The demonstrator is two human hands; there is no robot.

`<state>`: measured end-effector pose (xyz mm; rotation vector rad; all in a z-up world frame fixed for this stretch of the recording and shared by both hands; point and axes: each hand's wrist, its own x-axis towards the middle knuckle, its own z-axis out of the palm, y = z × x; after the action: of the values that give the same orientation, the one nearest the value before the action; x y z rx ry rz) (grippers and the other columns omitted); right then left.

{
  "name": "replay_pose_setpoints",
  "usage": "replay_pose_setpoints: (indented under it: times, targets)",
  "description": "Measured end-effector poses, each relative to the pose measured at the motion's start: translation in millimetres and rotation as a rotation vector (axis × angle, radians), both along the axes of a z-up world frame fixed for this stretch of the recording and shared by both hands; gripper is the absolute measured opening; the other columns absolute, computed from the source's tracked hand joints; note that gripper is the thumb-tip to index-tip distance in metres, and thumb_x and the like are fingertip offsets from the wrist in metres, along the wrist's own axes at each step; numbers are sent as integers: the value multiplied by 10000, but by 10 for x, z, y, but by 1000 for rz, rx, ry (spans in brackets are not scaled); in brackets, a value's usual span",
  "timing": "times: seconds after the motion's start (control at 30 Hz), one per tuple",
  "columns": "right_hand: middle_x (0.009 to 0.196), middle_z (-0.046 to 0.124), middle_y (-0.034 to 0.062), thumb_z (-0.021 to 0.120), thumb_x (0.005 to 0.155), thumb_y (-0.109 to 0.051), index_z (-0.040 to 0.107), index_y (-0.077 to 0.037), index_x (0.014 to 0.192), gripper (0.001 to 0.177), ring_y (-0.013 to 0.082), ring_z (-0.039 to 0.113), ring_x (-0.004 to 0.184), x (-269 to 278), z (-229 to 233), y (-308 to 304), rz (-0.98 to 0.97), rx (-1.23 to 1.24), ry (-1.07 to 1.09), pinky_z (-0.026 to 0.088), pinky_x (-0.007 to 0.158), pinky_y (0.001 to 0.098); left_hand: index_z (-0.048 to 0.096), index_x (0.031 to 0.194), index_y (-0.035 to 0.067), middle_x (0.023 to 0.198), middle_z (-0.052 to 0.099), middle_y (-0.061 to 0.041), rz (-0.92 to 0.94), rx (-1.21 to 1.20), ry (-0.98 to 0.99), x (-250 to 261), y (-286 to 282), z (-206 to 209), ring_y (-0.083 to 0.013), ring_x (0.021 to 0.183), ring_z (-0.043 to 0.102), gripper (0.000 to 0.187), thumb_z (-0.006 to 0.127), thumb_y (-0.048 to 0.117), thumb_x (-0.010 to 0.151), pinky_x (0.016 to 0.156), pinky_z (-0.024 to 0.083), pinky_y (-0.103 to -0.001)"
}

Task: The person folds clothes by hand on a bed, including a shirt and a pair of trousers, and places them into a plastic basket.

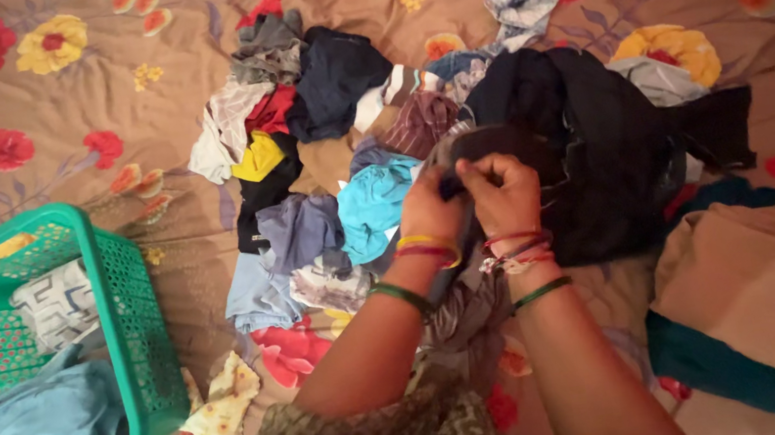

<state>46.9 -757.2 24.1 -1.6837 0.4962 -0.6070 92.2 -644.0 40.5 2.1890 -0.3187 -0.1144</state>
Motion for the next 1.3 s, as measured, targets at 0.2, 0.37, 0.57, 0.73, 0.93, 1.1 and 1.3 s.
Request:
replay_pose_setpoints:
  times: [0.2,0.37,0.57,0.73,0.93,1.1,1.3]
  targets:
    - [823,688,-1,760,1005,-208,741,-15,975,196,68,583,692,-57,175,-349,-22,493,-257,445,618,214,708,852,14,689,643,-60,117,-321,198,189,476,255,-151,654,576,314,793,316,855,606,476,-335]
    - [933,668,25,756,939,-269,696,-117,1054,200,119,600,788,-255,-9,-871,-306,569,-134,456,661,279,696,770,78,705,533,104,133,-750,143,357,508,563,-39,674,420,292,699,277,983,610,365,-253]
    - [1256,571,146,761,876,-494,592,-232,1292,520,289,544,1103,-153,-26,-994,-355,875,302,448,897,507,535,720,111,786,483,111,-123,-1202,186,246,587,1244,-13,703,363,449,717,172,1126,609,304,-234]
    - [1440,480,221,769,838,-545,518,-257,1434,708,398,489,1298,163,470,-920,-150,938,424,436,1017,638,720,971,-30,996,764,-106,-173,-1362,373,-92,1034,1993,-144,833,687,256,582,176,1033,822,542,-288]
    - [1240,625,215,753,796,-190,620,-30,1228,479,410,671,1028,770,238,-458,51,552,597,615,747,568,728,1098,-92,1046,753,-133,-238,-1435,269,-220,1545,2349,-190,922,699,303,567,164,1074,905,550,-320]
    - [901,691,246,735,752,63,684,142,1028,291,281,702,759,1269,212,-359,202,-249,706,463,514,469,706,1092,-48,1046,756,-142,-114,-1574,283,-84,2185,2363,-248,934,716,271,534,154,1036,905,568,-375]
    - [909,693,120,625,816,-55,648,-35,1213,398,208,658,743,1564,2083,297,545,181,-13,500,612,359,710,1045,-22,996,743,-145,78,-1700,425,6,2538,2071,-289,900,710,293,505,185,1012,873,571,-427]
